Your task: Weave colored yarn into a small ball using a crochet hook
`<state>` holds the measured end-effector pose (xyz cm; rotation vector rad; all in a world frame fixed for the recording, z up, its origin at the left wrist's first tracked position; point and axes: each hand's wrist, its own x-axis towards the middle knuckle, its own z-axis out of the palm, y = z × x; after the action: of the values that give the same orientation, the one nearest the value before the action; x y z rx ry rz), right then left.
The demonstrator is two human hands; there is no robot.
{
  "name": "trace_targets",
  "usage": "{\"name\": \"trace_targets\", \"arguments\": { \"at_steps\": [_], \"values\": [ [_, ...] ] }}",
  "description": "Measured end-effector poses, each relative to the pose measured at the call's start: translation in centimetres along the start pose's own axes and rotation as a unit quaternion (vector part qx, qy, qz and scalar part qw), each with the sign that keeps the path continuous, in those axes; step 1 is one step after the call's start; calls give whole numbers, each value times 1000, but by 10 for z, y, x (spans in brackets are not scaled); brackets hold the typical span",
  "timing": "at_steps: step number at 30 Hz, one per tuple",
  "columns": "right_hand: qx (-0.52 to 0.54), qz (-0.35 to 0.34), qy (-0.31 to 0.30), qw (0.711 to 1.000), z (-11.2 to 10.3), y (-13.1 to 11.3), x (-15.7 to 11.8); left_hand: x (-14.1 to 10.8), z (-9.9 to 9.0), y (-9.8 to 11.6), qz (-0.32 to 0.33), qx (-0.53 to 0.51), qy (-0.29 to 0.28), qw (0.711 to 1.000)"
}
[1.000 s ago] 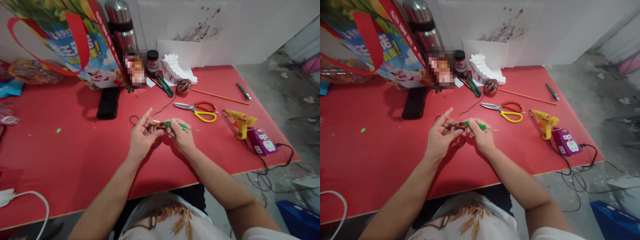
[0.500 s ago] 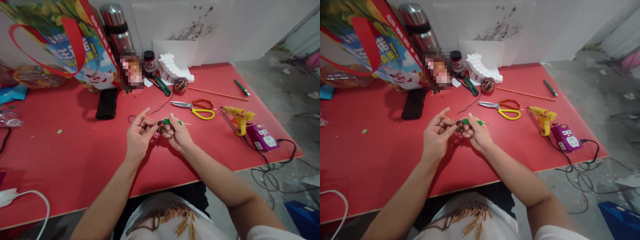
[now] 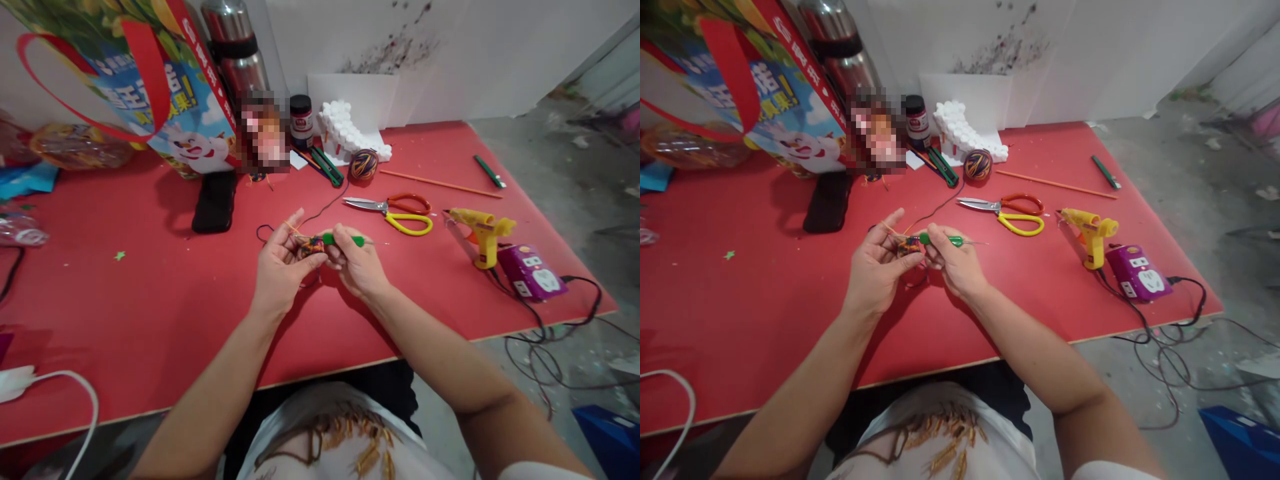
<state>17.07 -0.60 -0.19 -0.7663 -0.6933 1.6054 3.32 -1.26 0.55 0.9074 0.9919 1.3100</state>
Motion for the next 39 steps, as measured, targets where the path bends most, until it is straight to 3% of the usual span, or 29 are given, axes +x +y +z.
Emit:
{"name": "trace_targets", "arguments": {
  "at_steps": [10,18,27,34,39],
  "values": [
    [20,20,-6,1000,2,-3,-2,1,-1,-1,-11,12,-3,1000],
    [24,-8,-6,1000,-4,-5,2,3,-5,-3,24,-2,-18,1000],
    [43,26,-20,999,-5,-3,0,5,-5,-9,-37,-27,-31,998],
    [53,46,-26,997,-5,-2,1,3,-6,-5,-4,50,-7,999],
    [64,43,0,997,-5,-4,3,2,-6,-2,6,-2,-22,1000]
  ]
}}
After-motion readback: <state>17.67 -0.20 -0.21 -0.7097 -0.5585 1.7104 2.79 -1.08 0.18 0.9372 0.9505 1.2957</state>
